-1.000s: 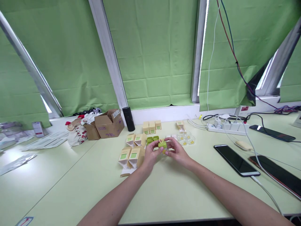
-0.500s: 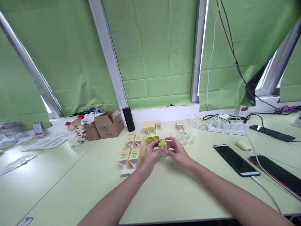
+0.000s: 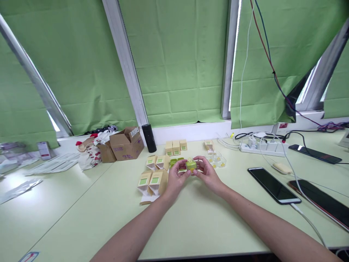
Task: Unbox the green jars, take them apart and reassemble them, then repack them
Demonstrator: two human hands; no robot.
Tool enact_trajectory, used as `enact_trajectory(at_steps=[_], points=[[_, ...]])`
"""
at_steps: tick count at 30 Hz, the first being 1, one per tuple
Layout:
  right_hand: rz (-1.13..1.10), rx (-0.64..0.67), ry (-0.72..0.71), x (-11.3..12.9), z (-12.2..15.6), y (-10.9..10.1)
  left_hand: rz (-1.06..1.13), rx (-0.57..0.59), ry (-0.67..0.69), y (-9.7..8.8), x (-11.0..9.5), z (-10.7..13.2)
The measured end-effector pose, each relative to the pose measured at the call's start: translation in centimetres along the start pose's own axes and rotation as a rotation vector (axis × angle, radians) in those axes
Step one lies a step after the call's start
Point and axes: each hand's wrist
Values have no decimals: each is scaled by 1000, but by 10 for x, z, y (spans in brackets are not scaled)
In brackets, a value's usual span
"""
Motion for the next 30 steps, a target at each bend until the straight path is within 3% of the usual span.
enact_trajectory(at_steps=[11,20,30], points=[[-41,-10,-27,-2,-5,-3,-22,-43,37,2,5,-3],[-398,-54,76,7,-4,3,10,-48,80,5,3,2],[-586,-94,193,3,-5,-2,3,-52,94,3,3,4]])
Point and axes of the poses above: each hand's wrist, its own z-axis away from the middle knuckle, its own y-axis out of the palm, x = y × z, and after that the axes turned 10 degrees about -y, right-handed
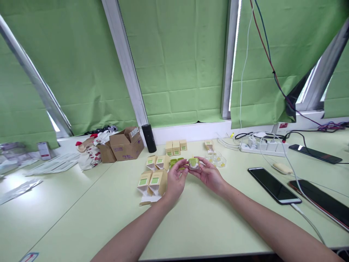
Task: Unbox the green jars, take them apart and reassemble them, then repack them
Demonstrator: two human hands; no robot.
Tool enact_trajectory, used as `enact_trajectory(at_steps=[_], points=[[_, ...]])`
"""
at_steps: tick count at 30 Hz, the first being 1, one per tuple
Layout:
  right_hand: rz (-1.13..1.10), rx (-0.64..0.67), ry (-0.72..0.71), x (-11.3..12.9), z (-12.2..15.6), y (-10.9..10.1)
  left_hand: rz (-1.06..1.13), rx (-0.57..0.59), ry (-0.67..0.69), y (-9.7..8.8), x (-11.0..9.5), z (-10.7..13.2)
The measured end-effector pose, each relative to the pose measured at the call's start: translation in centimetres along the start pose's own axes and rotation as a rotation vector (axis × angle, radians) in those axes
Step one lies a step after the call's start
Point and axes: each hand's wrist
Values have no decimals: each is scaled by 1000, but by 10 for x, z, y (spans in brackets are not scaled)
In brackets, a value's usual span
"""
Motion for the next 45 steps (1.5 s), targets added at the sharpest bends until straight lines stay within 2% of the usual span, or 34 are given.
enact_trajectory(at_steps=[9,15,29,36,45], points=[[32,2,-14,-2,-1,-3,-14,-6,6,1,1,0],[159,12,-67,0,-2,-4,-9,-5,-9,0,2,0],[493,-78,-232,-2,0,0,23,2,-83,1,7,-5],[578,-44,-286,-3,2,7,58,105,-114,-1,7,-6],[642,23,-321,1,4,4,46,98,-113,0,3,-5]])
Point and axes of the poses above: each hand's wrist, its own z-axis away from the middle knuckle, its own y-axis out of the palm, x = y × z, and after that the axes turned 10 degrees about -y, right-handed
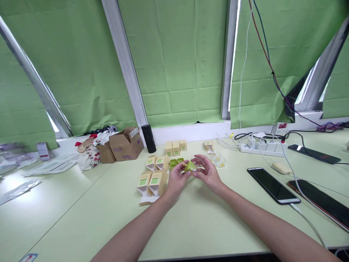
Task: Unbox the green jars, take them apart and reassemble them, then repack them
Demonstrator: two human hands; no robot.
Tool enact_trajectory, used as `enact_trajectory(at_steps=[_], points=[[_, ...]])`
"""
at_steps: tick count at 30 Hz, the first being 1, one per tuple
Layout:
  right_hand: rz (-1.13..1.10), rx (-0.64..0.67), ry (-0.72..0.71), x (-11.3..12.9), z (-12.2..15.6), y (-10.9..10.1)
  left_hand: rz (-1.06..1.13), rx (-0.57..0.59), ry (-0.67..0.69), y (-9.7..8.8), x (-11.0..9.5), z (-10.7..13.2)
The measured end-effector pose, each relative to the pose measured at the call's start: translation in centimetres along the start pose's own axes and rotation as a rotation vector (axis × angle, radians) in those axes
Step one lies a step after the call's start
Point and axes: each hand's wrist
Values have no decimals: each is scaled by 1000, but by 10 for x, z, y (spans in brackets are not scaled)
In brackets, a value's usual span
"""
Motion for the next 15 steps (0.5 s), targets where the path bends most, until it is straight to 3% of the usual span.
enact_trajectory(at_steps=[4,9,13,15], points=[[174,-19,-52,-1,-2,-9,-91,-43,14,2,0,2],[636,-27,-133,-12,-18,-33,-366,-88,44,2,-1,8],[1086,41,-2,-17,-46,-58,-511,-60,58,3,0,11],[1335,157,103,-18,-63,-69,-545,-44,51,3,1,13]])
Point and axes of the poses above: each hand's wrist, its own z-axis away from the middle knuckle, its own y-axis out of the palm, x = y × z, and after that the axes turned 10 degrees about -y, right-handed
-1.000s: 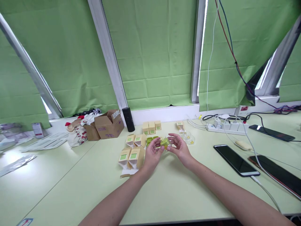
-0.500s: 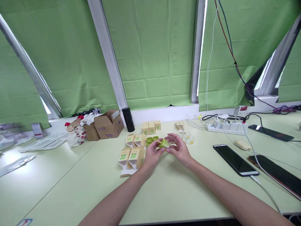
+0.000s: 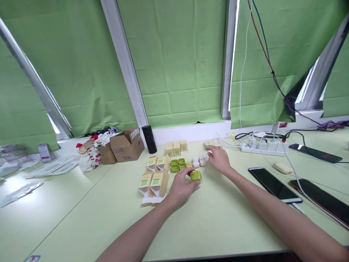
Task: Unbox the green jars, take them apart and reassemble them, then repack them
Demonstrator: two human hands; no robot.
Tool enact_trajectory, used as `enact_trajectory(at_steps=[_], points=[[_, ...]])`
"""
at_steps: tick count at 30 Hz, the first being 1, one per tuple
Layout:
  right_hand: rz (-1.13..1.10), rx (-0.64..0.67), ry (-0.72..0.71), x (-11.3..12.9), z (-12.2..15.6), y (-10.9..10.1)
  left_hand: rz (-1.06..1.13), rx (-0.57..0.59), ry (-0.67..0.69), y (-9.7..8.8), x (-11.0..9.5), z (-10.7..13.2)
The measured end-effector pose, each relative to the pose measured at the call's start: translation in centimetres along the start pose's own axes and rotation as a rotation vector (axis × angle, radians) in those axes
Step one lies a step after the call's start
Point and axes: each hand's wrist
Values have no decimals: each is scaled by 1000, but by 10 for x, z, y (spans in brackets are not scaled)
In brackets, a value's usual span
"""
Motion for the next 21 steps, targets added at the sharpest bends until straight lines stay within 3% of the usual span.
enact_trajectory(at_steps=[2,12,17,21], points=[[133,99,53,-11,-15,-2,-25,21,2,1,0,2],[185,327,213,-48,-54,19,-198,71,-16,4,-7,8],[175,387,238,-49,-61,24,-271,76,-8,4,-9,10],[188,351,229,-45,-62,24,-333,20,40,1,-10,12]])
Point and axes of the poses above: each hand's wrist, its own z-axis away from the middle knuckle, its own y-axis out of the palm, x = y × z, and after that the axes turned 10 degrees about -y, right-handed
